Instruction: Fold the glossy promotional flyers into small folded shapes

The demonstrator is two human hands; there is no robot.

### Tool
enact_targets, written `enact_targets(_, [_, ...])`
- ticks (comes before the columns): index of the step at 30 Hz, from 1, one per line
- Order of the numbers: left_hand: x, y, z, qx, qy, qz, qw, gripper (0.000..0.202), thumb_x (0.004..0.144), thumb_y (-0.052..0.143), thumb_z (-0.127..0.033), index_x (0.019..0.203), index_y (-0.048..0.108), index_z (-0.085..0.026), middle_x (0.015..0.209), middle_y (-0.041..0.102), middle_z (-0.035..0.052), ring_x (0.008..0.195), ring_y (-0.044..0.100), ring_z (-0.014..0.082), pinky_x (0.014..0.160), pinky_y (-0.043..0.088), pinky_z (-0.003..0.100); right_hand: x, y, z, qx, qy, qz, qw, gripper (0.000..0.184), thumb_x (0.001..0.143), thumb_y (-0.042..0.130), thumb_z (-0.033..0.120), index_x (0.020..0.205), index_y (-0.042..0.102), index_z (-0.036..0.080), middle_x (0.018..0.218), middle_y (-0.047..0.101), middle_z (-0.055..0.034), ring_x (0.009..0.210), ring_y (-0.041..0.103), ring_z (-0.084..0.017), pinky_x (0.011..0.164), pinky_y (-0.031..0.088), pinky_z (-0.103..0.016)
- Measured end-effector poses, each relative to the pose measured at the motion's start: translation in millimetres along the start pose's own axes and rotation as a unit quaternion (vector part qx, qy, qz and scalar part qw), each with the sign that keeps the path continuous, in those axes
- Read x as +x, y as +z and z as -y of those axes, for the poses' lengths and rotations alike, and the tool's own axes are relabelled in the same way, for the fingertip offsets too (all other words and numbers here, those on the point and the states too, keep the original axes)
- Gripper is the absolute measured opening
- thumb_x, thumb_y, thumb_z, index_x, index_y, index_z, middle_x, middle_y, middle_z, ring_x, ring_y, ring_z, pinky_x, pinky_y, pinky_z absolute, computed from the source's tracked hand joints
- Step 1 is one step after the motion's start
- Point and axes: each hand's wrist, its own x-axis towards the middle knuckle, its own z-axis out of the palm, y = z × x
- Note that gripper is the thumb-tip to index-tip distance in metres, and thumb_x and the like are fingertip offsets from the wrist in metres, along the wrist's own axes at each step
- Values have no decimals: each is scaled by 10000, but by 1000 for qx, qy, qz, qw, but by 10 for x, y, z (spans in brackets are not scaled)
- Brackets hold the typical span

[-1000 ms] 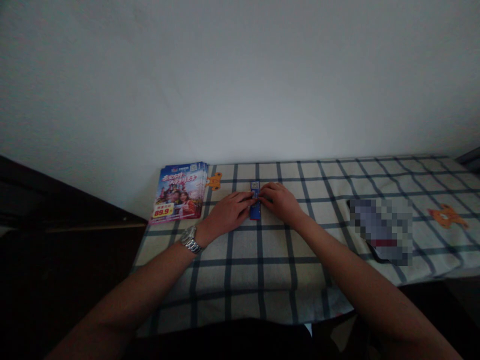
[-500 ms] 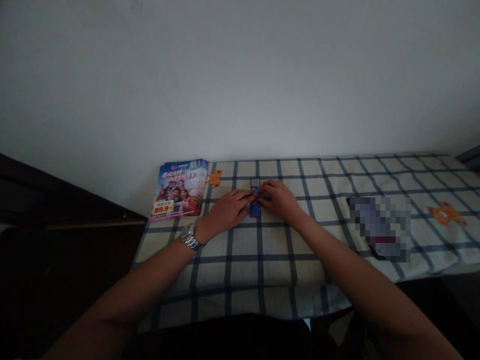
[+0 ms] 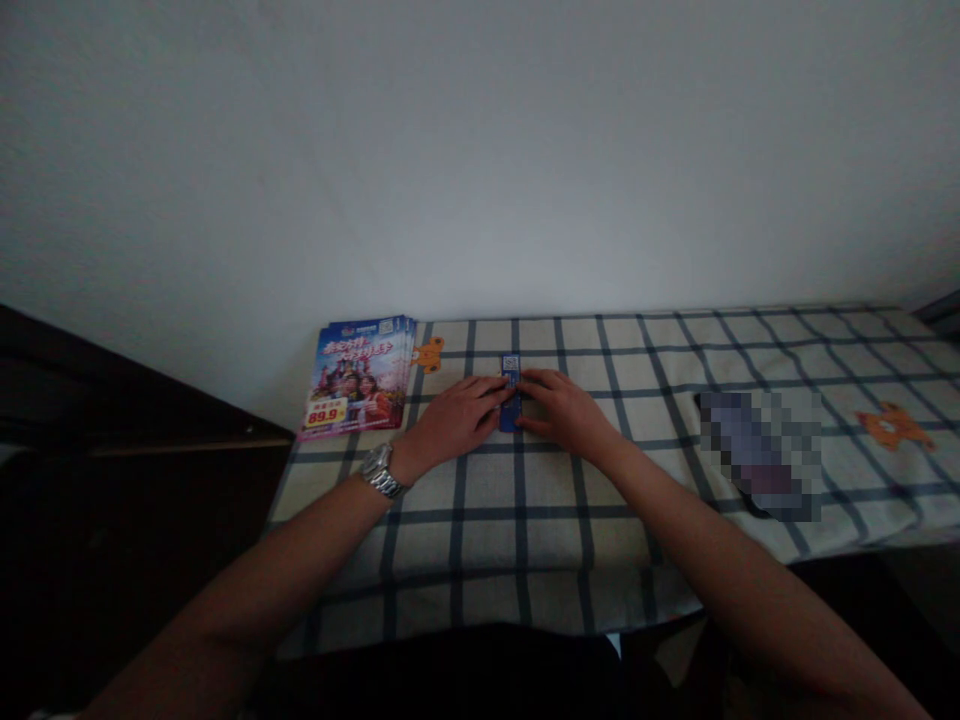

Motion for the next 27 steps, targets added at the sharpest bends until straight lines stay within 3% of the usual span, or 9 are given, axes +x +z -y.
enact_targets(6, [-2, 2, -3, 1, -3, 0, 1000, 442, 1025, 522, -230, 1457, 572, -150, 1471, 583, 118, 1327, 552, 275, 1145, 490, 458, -41, -34, 23, -10, -23, 15, 1000, 625, 858, 810, 346, 1439, 606, 234, 1519, 559, -165, 1376, 563, -369, 1141, 497, -587])
enact_targets(17, [2, -3, -7, 4, -6, -9, 1000, 396, 1048, 507, -268, 1420, 603, -174, 1445, 602, 108, 1304, 562, 263, 1151, 476, 460, -61, -43, 26, 16, -25, 13, 999, 625, 907, 758, 404, 1485, 556, 273, 1536, 540, -142, 1399, 544, -345, 1162, 481, -573])
enact_targets(23, [8, -22, 0, -1, -6, -15, 1000, 390, 1070, 498, -391, 1384, 618, -192, 1450, 596, 97, 1343, 551, 249, 1240, 378, 484, 5, -83, 47, 9, -21, 4, 1000, 408, 977, 664, 378, 1375, 658, 285, 1464, 594, -126, 1352, 570, -333, 1143, 486, -581])
enact_targets(27, [1, -74, -29, 19, -32, -29, 999, 363, 1055, 526, -401, 1325, 652, -193, 1416, 601, 114, 1334, 543, 283, 1174, 440, 500, 56, -65, 67, 5, -26, -8, 1000, 310, 998, 628, 343, 1283, 720, 263, 1415, 620, -132, 1325, 580, -324, 1136, 488, -568])
